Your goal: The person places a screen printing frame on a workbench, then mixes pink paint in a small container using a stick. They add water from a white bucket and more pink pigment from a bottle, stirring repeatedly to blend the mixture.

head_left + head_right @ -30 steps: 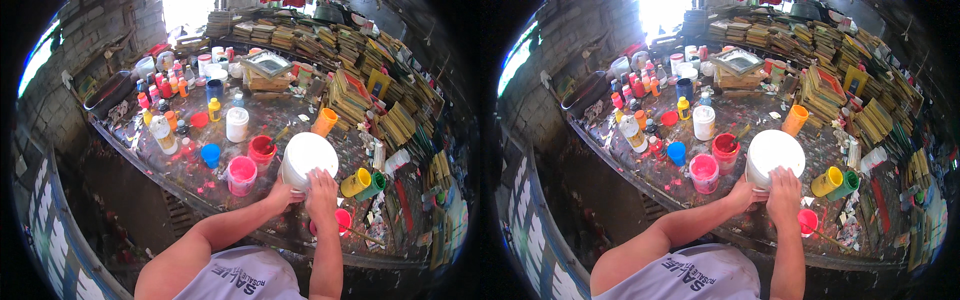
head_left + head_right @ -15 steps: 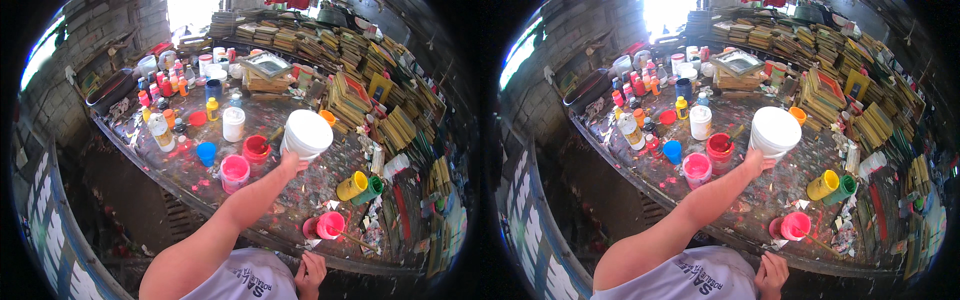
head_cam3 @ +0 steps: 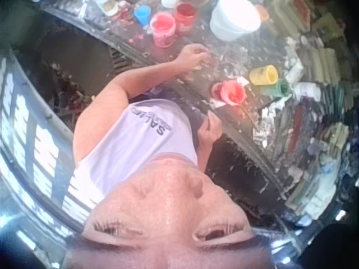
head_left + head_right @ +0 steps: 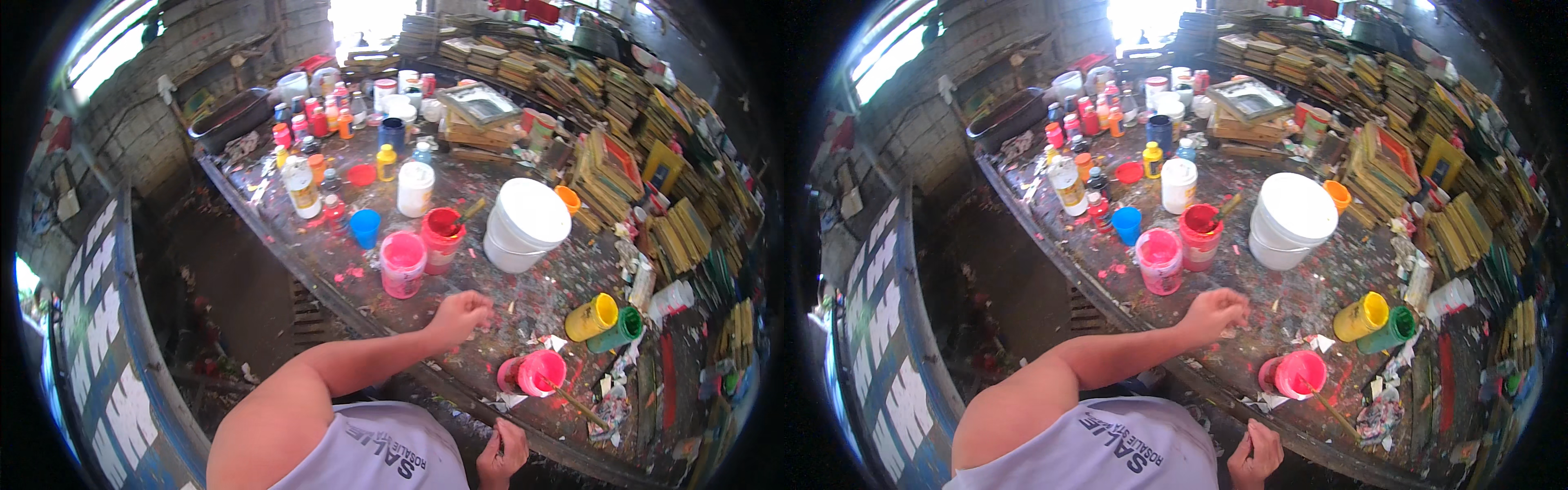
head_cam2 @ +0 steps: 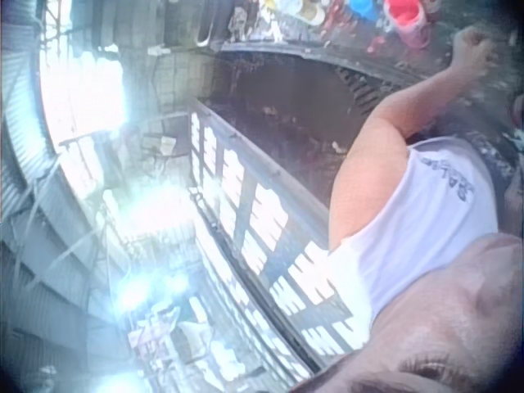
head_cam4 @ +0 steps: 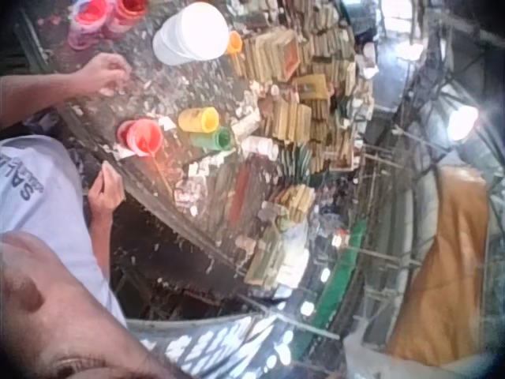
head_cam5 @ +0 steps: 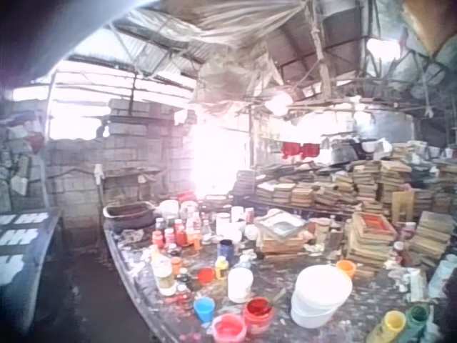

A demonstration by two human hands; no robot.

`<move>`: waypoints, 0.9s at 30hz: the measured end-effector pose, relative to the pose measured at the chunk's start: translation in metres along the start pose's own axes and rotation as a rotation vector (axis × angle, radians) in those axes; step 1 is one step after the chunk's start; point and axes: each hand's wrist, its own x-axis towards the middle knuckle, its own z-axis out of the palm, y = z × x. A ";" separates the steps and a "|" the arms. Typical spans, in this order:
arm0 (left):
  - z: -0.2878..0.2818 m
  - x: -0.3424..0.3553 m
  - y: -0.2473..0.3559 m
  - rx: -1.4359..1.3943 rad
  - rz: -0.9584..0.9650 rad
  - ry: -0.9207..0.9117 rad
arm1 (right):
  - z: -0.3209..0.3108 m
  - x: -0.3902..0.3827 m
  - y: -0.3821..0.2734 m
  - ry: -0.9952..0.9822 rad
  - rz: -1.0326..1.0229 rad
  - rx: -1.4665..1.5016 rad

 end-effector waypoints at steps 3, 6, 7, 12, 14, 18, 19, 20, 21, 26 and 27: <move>-0.057 -0.068 0.006 0.199 0.153 0.027 | 0.028 0.023 0.012 -0.110 -0.094 0.074; -0.117 -0.118 0.021 0.275 0.209 0.136 | 0.067 0.059 0.005 -0.167 -0.200 0.182; -0.138 -0.133 0.028 0.321 0.123 0.207 | 0.082 0.070 -0.003 -0.195 -0.212 0.207; -0.250 -0.188 0.047 0.112 0.285 0.506 | 0.185 0.119 -0.069 -0.273 -0.342 0.353; -0.299 -0.205 0.050 0.041 0.420 0.625 | 0.237 0.134 -0.105 -0.329 -0.394 0.427; -0.416 -0.255 0.063 0.026 0.412 0.853 | 0.345 0.159 -0.192 -0.468 -0.507 0.564; -0.439 -0.267 0.066 0.027 0.392 0.915 | 0.370 0.165 -0.213 -0.505 -0.545 0.597; -0.463 -0.278 0.072 0.001 0.418 0.958 | 0.395 0.173 -0.234 -0.553 -0.579 0.631; -0.486 -0.289 0.080 -0.006 0.450 0.993 | 0.419 0.180 -0.254 -0.575 -0.611 0.649; -0.584 -0.334 0.117 0.106 0.525 1.134 | 0.528 0.204 -0.341 -0.653 -0.732 0.714; -0.602 -0.338 0.122 0.126 0.541 1.144 | 0.546 0.206 -0.354 -0.693 -0.750 0.695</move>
